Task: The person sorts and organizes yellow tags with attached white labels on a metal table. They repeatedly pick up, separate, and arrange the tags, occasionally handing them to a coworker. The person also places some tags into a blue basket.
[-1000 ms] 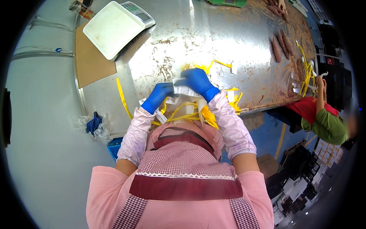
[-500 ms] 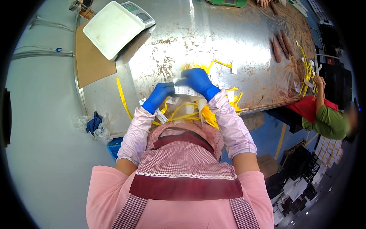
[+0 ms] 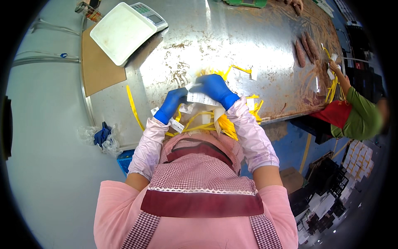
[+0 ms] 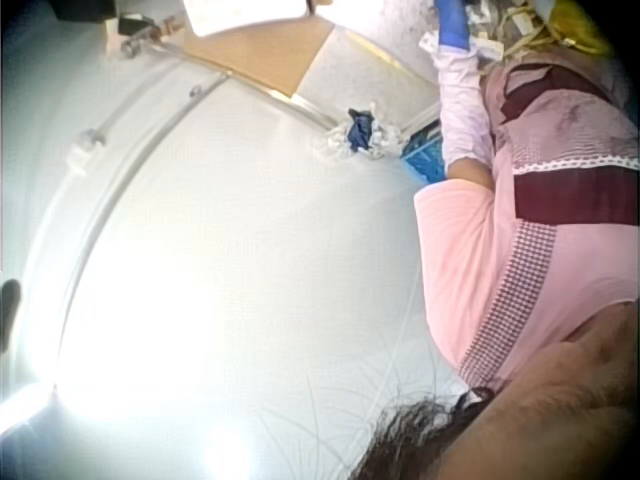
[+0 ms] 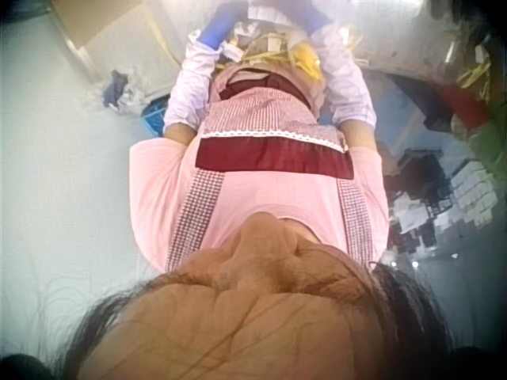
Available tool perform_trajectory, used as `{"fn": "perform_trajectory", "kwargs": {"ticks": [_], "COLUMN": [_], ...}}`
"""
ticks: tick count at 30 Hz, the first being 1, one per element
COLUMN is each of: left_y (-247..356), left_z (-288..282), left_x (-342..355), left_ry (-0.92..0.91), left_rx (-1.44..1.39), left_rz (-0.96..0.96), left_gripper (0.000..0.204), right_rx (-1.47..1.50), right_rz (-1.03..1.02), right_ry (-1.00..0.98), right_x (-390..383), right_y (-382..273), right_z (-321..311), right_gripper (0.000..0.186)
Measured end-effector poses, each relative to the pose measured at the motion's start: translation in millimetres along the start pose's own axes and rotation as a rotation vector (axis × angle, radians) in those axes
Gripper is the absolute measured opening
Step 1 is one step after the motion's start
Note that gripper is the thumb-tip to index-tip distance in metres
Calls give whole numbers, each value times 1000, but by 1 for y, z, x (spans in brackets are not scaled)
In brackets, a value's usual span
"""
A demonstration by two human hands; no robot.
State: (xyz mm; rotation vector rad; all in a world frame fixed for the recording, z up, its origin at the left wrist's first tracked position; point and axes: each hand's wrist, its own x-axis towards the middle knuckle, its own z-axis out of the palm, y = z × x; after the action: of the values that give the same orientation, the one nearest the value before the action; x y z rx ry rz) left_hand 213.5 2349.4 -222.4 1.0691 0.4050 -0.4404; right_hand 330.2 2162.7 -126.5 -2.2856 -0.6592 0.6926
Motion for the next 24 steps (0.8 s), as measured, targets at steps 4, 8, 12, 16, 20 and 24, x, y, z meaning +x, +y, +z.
{"fn": "perform_trajectory", "kwargs": {"ticks": [4, 8, 12, 16, 20, 24], "left_y": [-3, -10, -20, -13, 13, 25], "left_z": [10, 32, 28, 7, 14, 23], "left_x": [-4, -5, 10, 32, 60, 77], "left_ry": [1, 76, 302, 621, 945, 749], "left_rx": [63, 201, 186, 404, 1083, 1299], "left_rz": [172, 417, 285, 333, 642, 484], "left_gripper": [35, 39, 34, 27, 30, 35], "right_rx": [289, 519, 602, 777, 688, 431], "right_rz": [181, 294, 298, 371, 379, 290], "right_ry": [8, 7, 102, 60, 31, 46], "right_x": [-2, -4, -9, -23, -32, -36], "right_y": [-3, -4, 10, 34, 45, 41], "right_z": [1, 9, 13, 7, 8, 6], "right_gripper": [37, 34, 30, 35, 41, 39]}}
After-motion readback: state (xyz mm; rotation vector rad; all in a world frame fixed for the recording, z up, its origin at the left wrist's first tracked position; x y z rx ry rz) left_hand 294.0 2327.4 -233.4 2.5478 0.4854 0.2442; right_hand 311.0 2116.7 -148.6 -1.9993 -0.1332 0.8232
